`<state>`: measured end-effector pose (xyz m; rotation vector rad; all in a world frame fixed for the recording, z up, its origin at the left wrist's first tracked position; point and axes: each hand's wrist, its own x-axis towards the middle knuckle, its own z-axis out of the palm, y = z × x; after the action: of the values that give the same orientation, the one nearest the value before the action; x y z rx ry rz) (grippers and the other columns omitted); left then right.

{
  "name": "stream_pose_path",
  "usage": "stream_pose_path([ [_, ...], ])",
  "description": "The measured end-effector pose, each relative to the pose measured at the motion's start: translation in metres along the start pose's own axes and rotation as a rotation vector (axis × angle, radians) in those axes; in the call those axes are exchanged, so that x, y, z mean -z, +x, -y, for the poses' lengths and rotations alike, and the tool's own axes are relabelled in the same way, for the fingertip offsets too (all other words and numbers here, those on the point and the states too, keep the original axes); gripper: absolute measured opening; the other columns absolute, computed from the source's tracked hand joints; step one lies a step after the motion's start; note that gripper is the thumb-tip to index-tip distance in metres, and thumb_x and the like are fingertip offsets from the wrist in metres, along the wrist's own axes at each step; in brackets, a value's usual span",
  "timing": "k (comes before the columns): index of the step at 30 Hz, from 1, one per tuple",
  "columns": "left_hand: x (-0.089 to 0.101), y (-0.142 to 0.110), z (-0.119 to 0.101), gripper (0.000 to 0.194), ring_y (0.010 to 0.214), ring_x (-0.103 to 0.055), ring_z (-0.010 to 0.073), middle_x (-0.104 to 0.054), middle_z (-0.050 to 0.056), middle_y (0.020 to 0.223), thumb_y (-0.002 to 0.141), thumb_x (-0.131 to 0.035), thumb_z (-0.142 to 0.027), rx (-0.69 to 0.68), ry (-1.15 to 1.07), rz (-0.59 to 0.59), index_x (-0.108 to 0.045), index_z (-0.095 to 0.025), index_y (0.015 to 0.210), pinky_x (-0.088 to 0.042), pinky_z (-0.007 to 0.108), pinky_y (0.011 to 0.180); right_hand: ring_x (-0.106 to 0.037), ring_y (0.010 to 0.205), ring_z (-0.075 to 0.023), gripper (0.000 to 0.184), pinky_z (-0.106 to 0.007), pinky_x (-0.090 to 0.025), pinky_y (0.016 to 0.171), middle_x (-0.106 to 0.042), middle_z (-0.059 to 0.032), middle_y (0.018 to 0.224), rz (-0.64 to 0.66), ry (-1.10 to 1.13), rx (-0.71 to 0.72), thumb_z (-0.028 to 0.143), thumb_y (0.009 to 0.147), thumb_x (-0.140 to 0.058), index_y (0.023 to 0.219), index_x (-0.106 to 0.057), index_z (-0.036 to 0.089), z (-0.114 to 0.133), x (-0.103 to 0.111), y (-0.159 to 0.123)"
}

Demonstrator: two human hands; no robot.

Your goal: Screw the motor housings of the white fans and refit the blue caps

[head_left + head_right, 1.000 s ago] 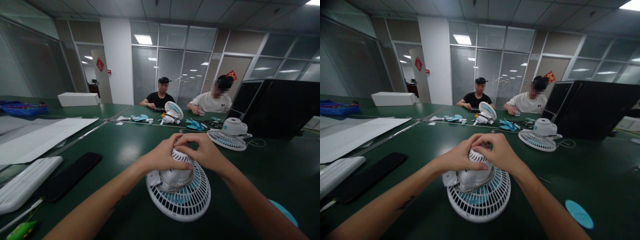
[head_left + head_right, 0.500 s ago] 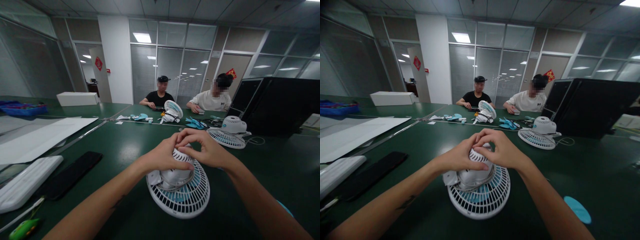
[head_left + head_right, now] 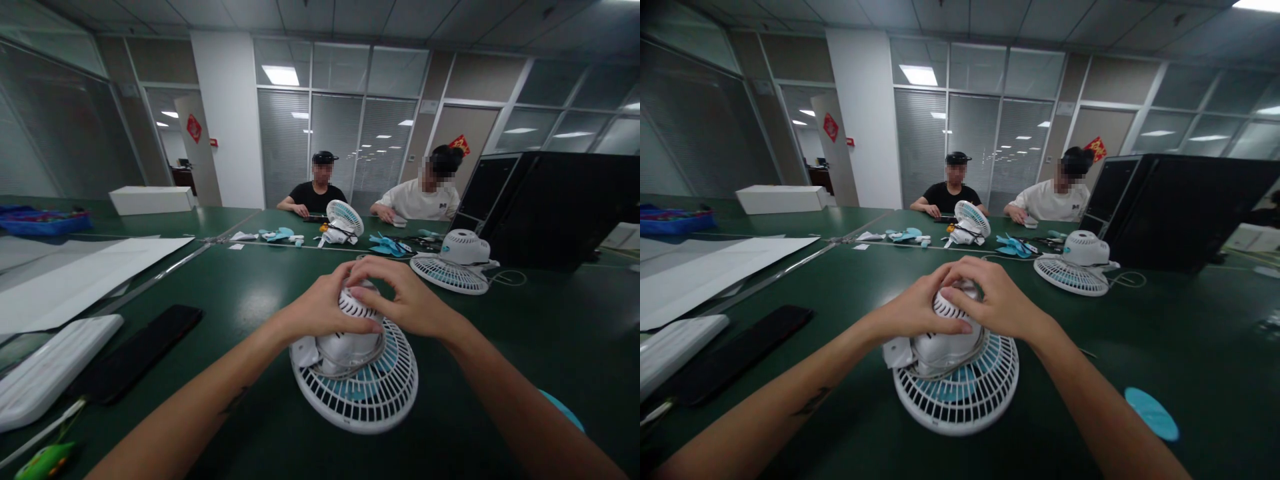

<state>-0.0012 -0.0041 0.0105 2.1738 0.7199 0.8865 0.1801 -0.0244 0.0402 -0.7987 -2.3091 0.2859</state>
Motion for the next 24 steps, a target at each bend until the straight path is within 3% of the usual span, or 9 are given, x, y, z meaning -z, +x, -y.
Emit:
stream_pose_path([
  [4,0.001,-0.001,-0.001,0.092,0.127,-0.05,0.0344,-0.052,0.015,0.141,0.063,-0.084,-0.045,0.076,0.045,0.015,-0.041,-0.018,0.14,-0.039,0.05,0.107,-0.062,0.094,-0.0206,0.021,-0.035,-0.048,0.081,-0.068,-0.0057,0.1,-0.09,-0.083,-0.133,0.037,0.091,-0.057,0.101,-0.066,0.02,0.0,0.023,-0.005],
  [6,0.002,-0.001,-0.002,0.088,0.122,-0.053,0.0352,-0.056,0.016,0.135,0.062,-0.083,-0.049,0.125,0.064,0.038,-0.047,-0.016,0.135,-0.043,0.05,0.103,-0.063,0.093,-0.0225,0.03,-0.036,-0.048,0.079,-0.068,-0.0065,0.101,-0.073,-0.153,-0.241,0.047,0.09,-0.055,0.101,-0.067,0.021,-0.008,0.037,-0.016],
  [10,0.003,-0.001,-0.002,0.079,0.114,-0.058,0.0336,-0.062,0.014,0.125,0.063,-0.082,-0.051,0.139,0.059,0.058,-0.052,-0.017,0.128,-0.046,0.048,0.096,-0.063,0.096,-0.0258,0.044,-0.042,-0.049,0.084,-0.068,-0.0095,0.106,0.077,-0.292,-0.53,0.058,0.088,-0.052,0.103,-0.068,0.02,-0.046,0.05,-0.068],
  [13,0.003,0.0,-0.002,0.079,0.112,-0.059,0.0325,-0.062,0.014,0.123,0.063,-0.082,-0.051,0.136,0.052,0.073,-0.051,-0.017,0.128,-0.047,0.047,0.096,-0.062,0.101,-0.0286,0.052,-0.043,-0.05,0.086,-0.066,-0.0139,0.113,0.178,-0.394,-0.774,0.059,0.088,-0.049,0.112,-0.067,0.017,-0.078,0.043,-0.116],
  [15,0.003,0.0,-0.001,0.078,0.111,-0.059,0.0316,-0.062,0.013,0.122,0.064,-0.083,-0.05,0.133,0.046,0.072,-0.051,-0.016,0.127,-0.047,0.046,0.095,-0.062,0.104,-0.0297,0.057,-0.044,-0.051,0.086,-0.064,-0.0159,0.119,0.212,-0.447,-0.852,0.058,0.088,-0.047,0.121,-0.065,0.015,-0.091,0.035,-0.141],
  [18,0.003,-0.002,-0.002,0.079,0.11,-0.059,0.0317,-0.062,0.013,0.122,0.064,-0.082,-0.05,0.144,0.037,0.059,-0.05,-0.016,0.128,-0.048,0.046,0.094,-0.063,0.1,-0.0293,0.052,-0.044,-0.053,0.082,-0.064,-0.0154,0.117,0.237,-0.489,-0.846,0.049,0.089,-0.043,0.122,-0.066,0.015,-0.094,0.023,-0.157],
  [21,0.003,-0.003,-0.004,0.08,0.113,-0.059,0.0328,-0.062,0.014,0.124,0.064,-0.082,-0.05,0.163,0.021,0.066,-0.049,-0.017,0.129,-0.048,0.048,0.095,-0.065,0.09,-0.0284,0.039,-0.046,-0.054,0.078,-0.068,-0.0128,0.102,0.211,-0.465,-0.771,0.041,0.088,-0.044,0.1,-0.073,0.019,-0.088,0.018,-0.152],
  [24,0.003,-0.004,-0.005,0.081,0.115,-0.058,0.0334,-0.062,0.014,0.124,0.063,-0.083,-0.049,0.169,0.016,0.069,-0.049,-0.017,0.129,-0.047,0.049,0.097,-0.064,0.078,-0.0247,0.034,-0.041,-0.054,0.07,-0.069,-0.0098,0.089,0.009,-0.271,-0.697,0.046,0.089,-0.049,0.091,-0.071,0.021,-0.081,0.022,-0.133],
])
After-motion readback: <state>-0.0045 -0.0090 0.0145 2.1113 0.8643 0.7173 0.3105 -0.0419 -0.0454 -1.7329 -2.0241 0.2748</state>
